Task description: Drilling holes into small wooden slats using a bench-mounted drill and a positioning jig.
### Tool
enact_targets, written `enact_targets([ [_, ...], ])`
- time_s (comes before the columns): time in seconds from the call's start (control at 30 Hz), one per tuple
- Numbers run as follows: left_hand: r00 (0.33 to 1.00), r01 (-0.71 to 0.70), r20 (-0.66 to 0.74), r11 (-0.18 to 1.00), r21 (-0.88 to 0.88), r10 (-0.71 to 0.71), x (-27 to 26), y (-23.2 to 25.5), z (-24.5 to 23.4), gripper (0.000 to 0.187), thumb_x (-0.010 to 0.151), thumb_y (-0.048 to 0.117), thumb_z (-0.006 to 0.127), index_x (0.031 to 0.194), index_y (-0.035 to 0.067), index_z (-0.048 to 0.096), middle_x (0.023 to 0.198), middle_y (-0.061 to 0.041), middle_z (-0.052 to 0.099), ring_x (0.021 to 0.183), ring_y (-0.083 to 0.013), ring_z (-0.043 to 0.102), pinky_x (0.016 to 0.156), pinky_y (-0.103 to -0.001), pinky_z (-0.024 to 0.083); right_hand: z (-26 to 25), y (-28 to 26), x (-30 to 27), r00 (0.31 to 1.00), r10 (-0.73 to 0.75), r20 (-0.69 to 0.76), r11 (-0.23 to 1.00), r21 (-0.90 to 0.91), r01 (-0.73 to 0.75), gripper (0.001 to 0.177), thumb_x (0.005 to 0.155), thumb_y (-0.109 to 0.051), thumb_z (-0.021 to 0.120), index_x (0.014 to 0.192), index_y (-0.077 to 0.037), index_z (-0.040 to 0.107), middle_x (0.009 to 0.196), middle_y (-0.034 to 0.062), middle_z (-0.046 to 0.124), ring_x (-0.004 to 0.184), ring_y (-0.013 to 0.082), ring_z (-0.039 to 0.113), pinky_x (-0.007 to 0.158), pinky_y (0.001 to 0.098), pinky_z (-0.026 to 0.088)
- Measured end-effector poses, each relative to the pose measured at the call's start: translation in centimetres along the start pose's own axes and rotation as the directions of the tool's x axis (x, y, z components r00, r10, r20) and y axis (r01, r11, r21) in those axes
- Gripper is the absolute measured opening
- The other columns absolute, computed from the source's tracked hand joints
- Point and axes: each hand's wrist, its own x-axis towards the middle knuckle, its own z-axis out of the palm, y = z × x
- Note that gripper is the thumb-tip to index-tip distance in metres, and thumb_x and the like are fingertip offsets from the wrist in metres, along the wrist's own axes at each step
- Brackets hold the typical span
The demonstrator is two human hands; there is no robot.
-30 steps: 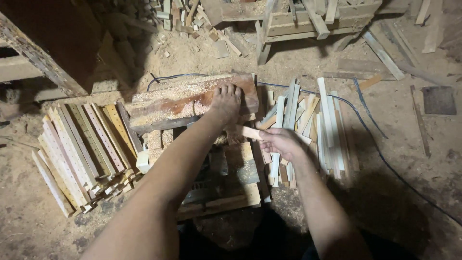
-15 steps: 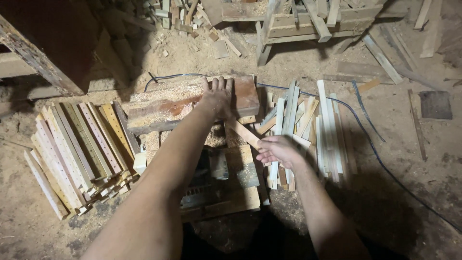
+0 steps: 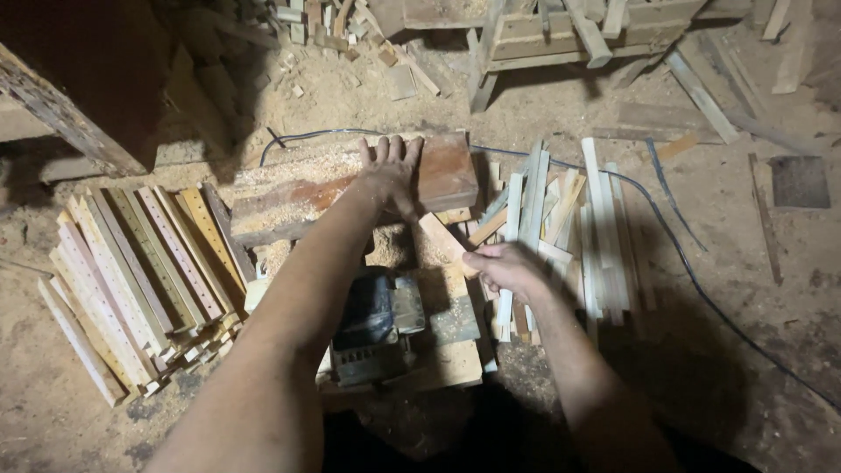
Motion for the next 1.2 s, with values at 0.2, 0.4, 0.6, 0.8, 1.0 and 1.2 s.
enact_targets([
  [0.2, 0.998, -0.035, -0.059, 0.998, 0.060, 0.039, 1.0, -0.7, 0.7, 0.151, 0.049, 0.058, 0.095, 0.163, 0.016, 0.005, 0.154, -0.023, 0.032, 0.149, -0.0416, 0.023, 0.119, -0.071, 0.001, 0.4, 4.5, 5.0, 0.990, 0.013, 0.141, 0.999, 0.031, -0.018, 0.045, 0.097, -0.020, 0.068, 0.128, 0.013, 0.060, 0.088, 0.0158, 0.065, 0.057, 0.0119, 0.063, 0.045, 0.0188, 0.056],
  [0.4, 0.994, -0.067, -0.088, 0.997, 0.048, 0.071, 0.5, -0.7, 0.3, 0.147, 0.049, 0.053, 0.099, 0.161, 0.015, 0.013, 0.149, -0.025, 0.039, 0.146, -0.0430, 0.031, 0.118, -0.072, 0.004, -0.3, 5.8, 6.4, 0.987, 0.032, 0.160, 0.999, 0.019, -0.035, 0.041, 0.097, -0.020, 0.067, 0.123, 0.010, 0.062, 0.092, 0.0172, 0.069, 0.055, 0.0138, 0.068, 0.043, 0.0207, 0.056],
  [0.6, 0.996, -0.042, -0.079, 0.997, 0.070, 0.047, 0.6, -0.6, 0.2, 0.148, 0.047, 0.056, 0.100, 0.160, 0.016, 0.013, 0.147, -0.023, 0.038, 0.145, -0.0413, 0.030, 0.117, -0.073, 0.002, -0.5, 5.6, 7.1, 0.982, 0.048, 0.183, 0.998, 0.029, -0.054, 0.037, 0.097, -0.020, 0.067, 0.117, 0.011, 0.064, 0.091, 0.0221, 0.073, 0.052, 0.0131, 0.066, 0.039, 0.0202, 0.054],
  [0.8, 0.997, -0.045, -0.054, 0.997, 0.057, 0.048, -0.7, -0.3, -0.9, 0.142, 0.051, 0.051, 0.099, 0.159, 0.013, 0.015, 0.148, -0.025, 0.038, 0.146, -0.0430, 0.031, 0.117, -0.073, 0.003, -0.1, 4.4, 6.2, 0.977, 0.075, 0.199, 0.996, 0.031, -0.082, 0.037, 0.097, -0.018, 0.069, 0.117, 0.012, 0.064, 0.085, 0.0149, 0.065, 0.057, 0.0192, 0.070, 0.044, 0.0247, 0.059],
  [1.0, 0.996, -0.056, -0.067, 0.998, 0.042, 0.059, -1.4, -0.1, -1.6, 0.137, 0.053, 0.047, 0.100, 0.156, 0.011, 0.017, 0.145, -0.027, 0.040, 0.144, -0.0451, 0.033, 0.117, -0.073, 0.005, 0.0, 3.9, 6.2, 0.974, 0.091, 0.207, 0.994, 0.036, -0.100, 0.037, 0.098, -0.019, 0.067, 0.117, 0.012, 0.063, 0.082, 0.0109, 0.060, 0.054, 0.0178, 0.069, 0.042, 0.0240, 0.058],
  [1.2, 0.997, -0.046, -0.061, 0.995, 0.090, 0.052, -1.4, 0.0, -1.6, 0.137, 0.053, 0.048, 0.099, 0.156, 0.011, 0.016, 0.145, -0.024, 0.041, 0.143, -0.0436, 0.034, 0.116, -0.075, 0.003, 0.4, 3.8, 5.9, 0.977, 0.070, 0.203, 0.997, 0.006, -0.073, 0.037, 0.099, -0.023, 0.066, 0.114, 0.011, 0.063, 0.085, 0.0147, 0.064, 0.055, 0.0179, 0.070, 0.041, 0.0234, 0.058],
])
